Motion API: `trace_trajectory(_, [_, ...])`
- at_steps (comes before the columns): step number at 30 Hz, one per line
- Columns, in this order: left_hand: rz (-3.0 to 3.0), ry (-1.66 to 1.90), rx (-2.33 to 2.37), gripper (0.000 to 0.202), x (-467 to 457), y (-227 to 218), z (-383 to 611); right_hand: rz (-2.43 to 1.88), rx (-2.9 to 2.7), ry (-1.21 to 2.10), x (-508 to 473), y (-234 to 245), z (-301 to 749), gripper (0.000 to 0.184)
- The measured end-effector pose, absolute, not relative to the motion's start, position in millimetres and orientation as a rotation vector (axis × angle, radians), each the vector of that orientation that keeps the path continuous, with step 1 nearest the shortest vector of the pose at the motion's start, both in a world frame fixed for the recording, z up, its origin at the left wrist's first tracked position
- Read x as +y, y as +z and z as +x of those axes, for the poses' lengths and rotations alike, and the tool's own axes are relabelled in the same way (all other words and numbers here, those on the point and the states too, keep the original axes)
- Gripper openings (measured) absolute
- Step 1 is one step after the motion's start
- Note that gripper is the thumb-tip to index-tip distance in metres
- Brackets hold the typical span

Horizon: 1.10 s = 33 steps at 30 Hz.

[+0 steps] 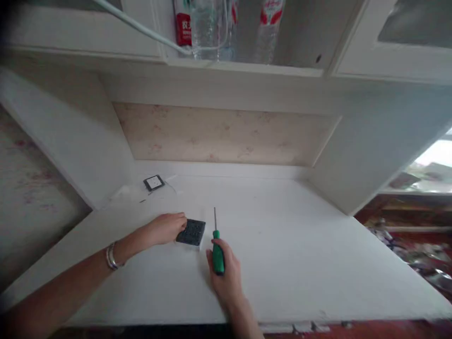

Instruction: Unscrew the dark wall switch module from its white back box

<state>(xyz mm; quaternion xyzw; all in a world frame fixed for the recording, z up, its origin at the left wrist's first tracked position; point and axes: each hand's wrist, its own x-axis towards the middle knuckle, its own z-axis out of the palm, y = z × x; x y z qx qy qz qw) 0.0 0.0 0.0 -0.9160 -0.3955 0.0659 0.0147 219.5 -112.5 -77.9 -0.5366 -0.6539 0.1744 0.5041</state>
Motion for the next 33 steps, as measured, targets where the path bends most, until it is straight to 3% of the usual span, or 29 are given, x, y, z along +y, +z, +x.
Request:
trace_trajectory(7, [-2.756,0.172,-1.308,0.028,-9,-6,4,-1.268,-1.571,0.402,-112,-77,216,0.029])
trace_trajectory(15, [-2.696,0.235,-1.387,0.033,-16,0,8,-1.267,-1.582,0.435,-113,-76,215,0.03])
trace_trajectory(33, [-2.828,0.067,-1.47,0.022,-13,8,8,-1.278,-1.6,0.455,-113,-76,214,0.03])
